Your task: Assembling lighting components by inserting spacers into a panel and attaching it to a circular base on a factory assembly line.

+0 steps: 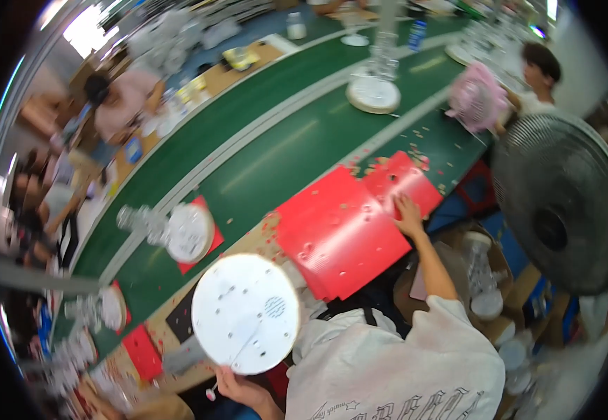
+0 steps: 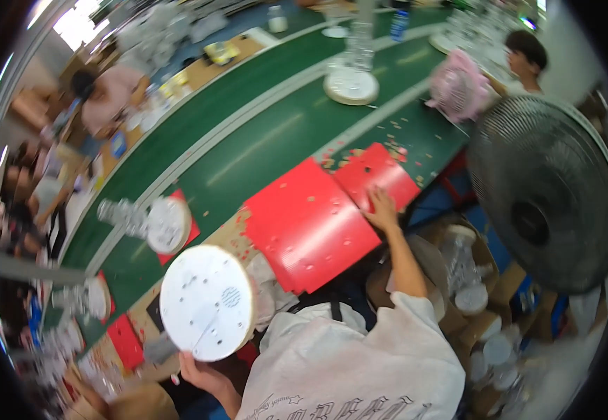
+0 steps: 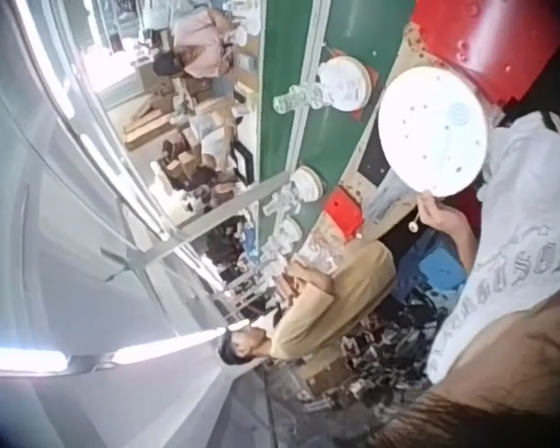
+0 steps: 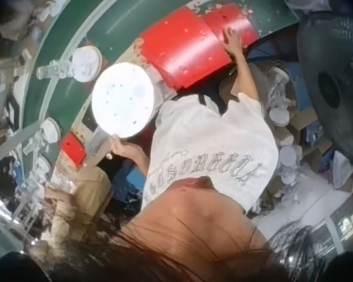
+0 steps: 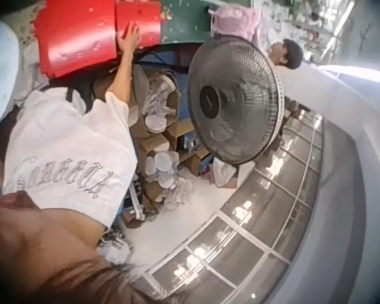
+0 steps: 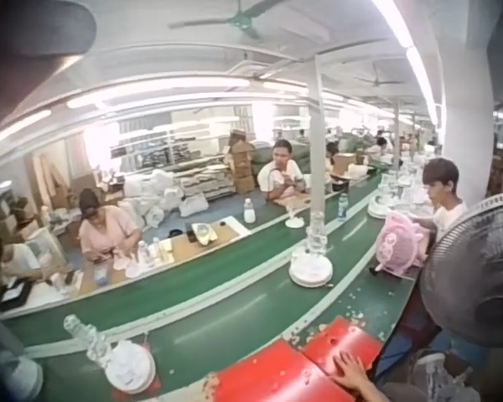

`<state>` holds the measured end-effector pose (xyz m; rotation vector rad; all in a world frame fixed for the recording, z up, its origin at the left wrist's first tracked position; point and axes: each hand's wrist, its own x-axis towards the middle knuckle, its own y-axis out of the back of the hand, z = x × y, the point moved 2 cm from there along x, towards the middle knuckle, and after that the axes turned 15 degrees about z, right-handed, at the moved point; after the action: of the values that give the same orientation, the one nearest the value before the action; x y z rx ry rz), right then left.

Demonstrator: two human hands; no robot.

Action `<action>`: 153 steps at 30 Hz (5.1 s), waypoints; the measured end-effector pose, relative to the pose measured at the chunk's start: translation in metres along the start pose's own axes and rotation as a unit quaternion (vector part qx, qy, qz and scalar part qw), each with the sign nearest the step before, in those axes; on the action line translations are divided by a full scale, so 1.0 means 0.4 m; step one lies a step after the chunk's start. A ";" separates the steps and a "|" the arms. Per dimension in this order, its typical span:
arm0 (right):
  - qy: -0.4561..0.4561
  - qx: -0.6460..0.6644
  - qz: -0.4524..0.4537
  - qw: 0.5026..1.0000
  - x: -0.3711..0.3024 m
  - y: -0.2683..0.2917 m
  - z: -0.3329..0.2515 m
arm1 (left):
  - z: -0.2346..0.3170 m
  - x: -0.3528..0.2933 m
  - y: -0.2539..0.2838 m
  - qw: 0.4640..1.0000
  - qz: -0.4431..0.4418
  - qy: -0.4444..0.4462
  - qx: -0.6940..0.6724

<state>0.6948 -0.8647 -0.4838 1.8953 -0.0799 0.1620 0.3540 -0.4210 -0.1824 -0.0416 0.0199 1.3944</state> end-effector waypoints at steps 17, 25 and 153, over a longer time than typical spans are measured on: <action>0.040 0.021 0.436 0.899 0.071 0.497 -0.137 | 0.028 -0.042 -0.007 1.000 0.016 0.007 -0.001; -0.150 0.490 0.539 0.668 -0.032 0.671 -0.446 | 0.018 -0.034 -0.016 1.000 -0.016 0.008 0.010; 0.250 0.267 0.279 0.888 -0.399 0.661 -0.841 | 0.162 0.007 -0.055 0.758 -0.369 -0.497 0.206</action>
<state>0.4767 -0.6365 -0.1539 2.2648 -0.2473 1.1622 0.3754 -0.4193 -0.1174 0.9756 -0.5290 0.4481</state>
